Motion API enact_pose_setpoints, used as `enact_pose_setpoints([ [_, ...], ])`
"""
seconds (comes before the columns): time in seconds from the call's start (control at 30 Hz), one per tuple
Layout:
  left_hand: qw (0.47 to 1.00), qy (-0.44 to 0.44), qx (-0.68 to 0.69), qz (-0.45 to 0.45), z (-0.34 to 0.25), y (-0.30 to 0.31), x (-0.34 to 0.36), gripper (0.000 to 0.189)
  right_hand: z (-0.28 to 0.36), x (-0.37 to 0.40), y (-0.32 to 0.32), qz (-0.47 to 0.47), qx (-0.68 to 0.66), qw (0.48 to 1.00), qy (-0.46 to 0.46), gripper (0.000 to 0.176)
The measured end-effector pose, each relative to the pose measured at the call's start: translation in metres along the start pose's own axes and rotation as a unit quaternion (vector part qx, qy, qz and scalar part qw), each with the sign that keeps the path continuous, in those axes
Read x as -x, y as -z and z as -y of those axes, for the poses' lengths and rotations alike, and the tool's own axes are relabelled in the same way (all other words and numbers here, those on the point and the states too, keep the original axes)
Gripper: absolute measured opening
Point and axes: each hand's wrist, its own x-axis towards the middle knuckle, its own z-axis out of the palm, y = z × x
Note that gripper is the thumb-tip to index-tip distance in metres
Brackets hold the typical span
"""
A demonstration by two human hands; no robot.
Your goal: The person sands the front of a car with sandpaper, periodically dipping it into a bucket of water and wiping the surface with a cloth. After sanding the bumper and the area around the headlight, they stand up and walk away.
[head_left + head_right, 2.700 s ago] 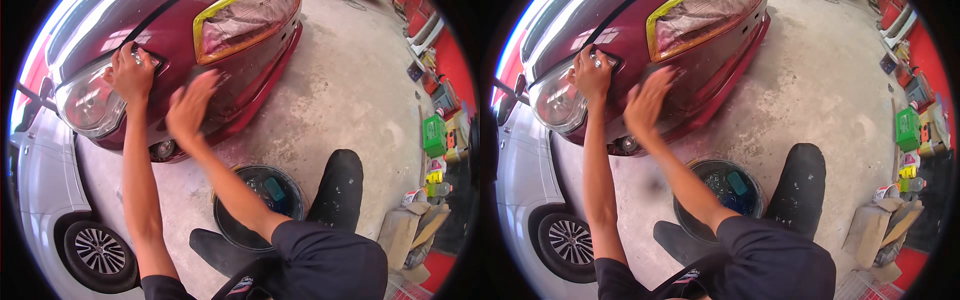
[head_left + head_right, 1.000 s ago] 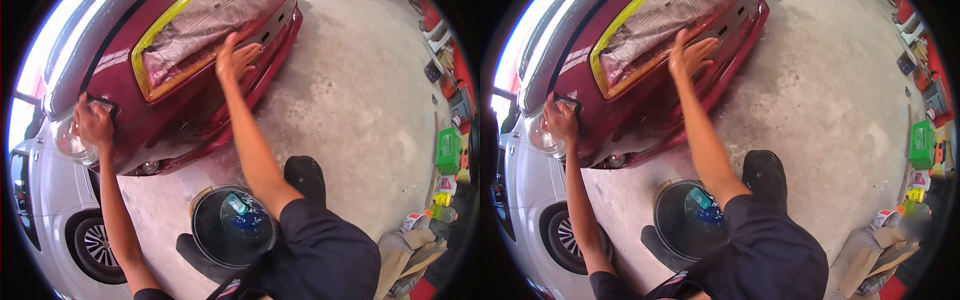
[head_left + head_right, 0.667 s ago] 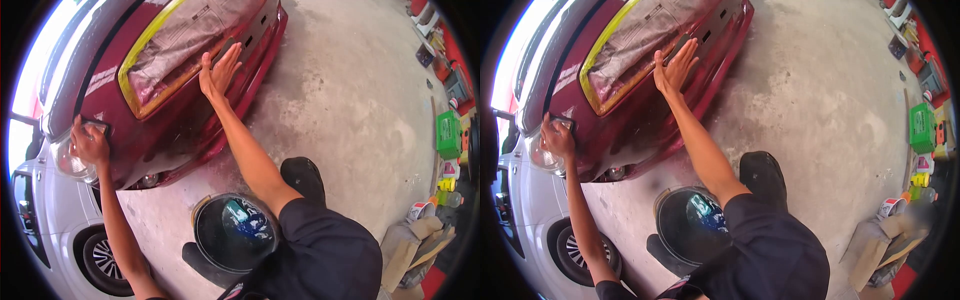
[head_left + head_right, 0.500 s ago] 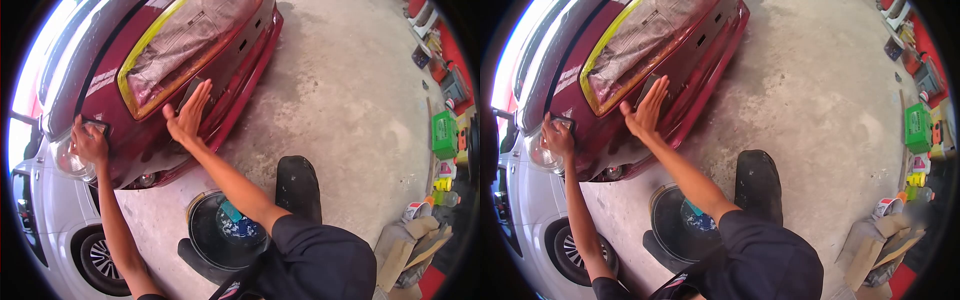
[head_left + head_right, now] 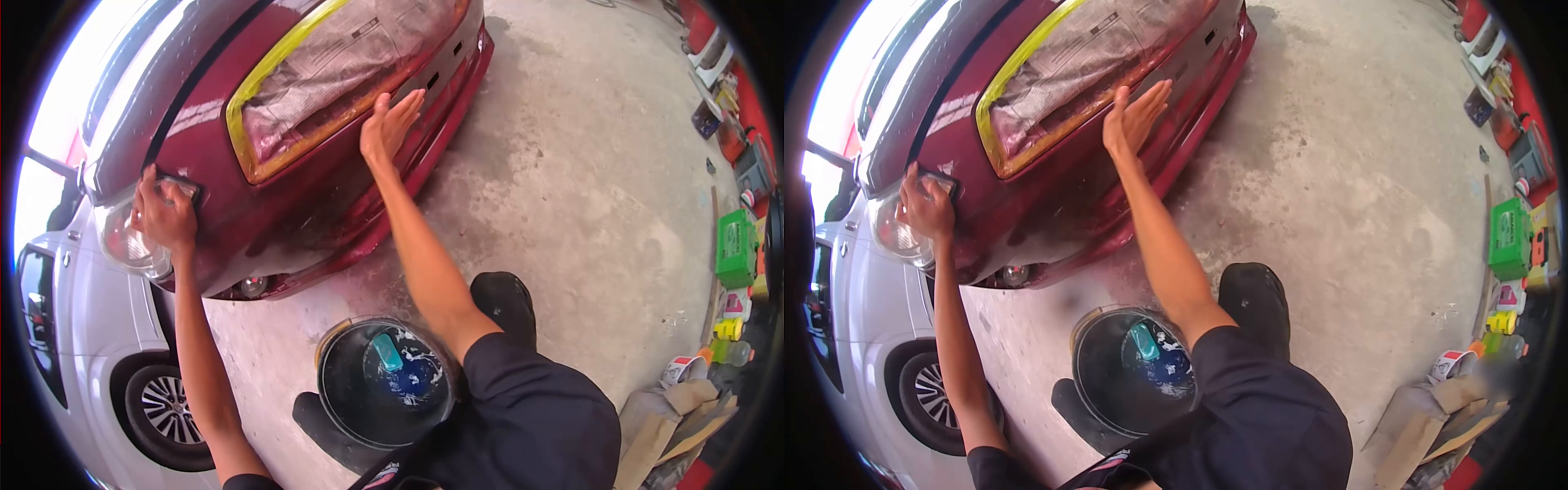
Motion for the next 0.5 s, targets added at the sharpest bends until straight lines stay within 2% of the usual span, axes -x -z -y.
enact_pose_setpoints([
  [0.03,1.0,0.008,-0.011,0.008,-0.002,0.003,0.0,0.042,0.006,0.019,-0.002,-0.015,0.047,0.999,-0.004,0.088],
  [0.07,1.0,0.014,-0.02,0.015,-0.006,0.006,-0.001,0.043,0.013,0.057,-0.008,-0.028,0.032,0.999,-0.014,0.093],
  [0.13,0.999,0.01,-0.025,0.023,-0.006,0.007,0.001,0.043,0.037,0.16,-0.007,0.022,0.021,0.998,0.055,0.099],
  [0.2,1.0,0.0,-0.02,0.018,-0.003,0.005,-0.001,0.043,0.023,0.163,-0.008,0.027,0.005,0.996,0.088,0.106],
  [0.23,1.0,-0.006,-0.016,0.011,-0.003,0.007,-0.002,0.043,0.015,0.132,-0.009,-0.005,0.01,0.996,0.085,0.104],
  [0.3,1.0,-0.009,-0.004,-0.006,-0.004,0.004,-0.001,0.043,-0.011,0.047,-0.008,-0.026,-0.02,0.999,-0.027,0.09],
  [0.4,0.999,0.013,-0.033,-0.006,-0.009,0.004,0.0,0.041,-0.002,0.052,-0.003,-0.009,-0.033,0.996,-0.078,0.079],
  [0.43,0.999,0.014,-0.033,-0.009,-0.007,0.001,-0.001,0.039,0.017,0.101,-0.008,-0.008,-0.031,0.997,-0.076,0.09],
  [0.5,1.0,-0.008,-0.019,-0.007,-0.005,0.002,0.002,0.039,0.029,0.22,-0.022,0.033,0.016,0.999,0.016,0.111],
])
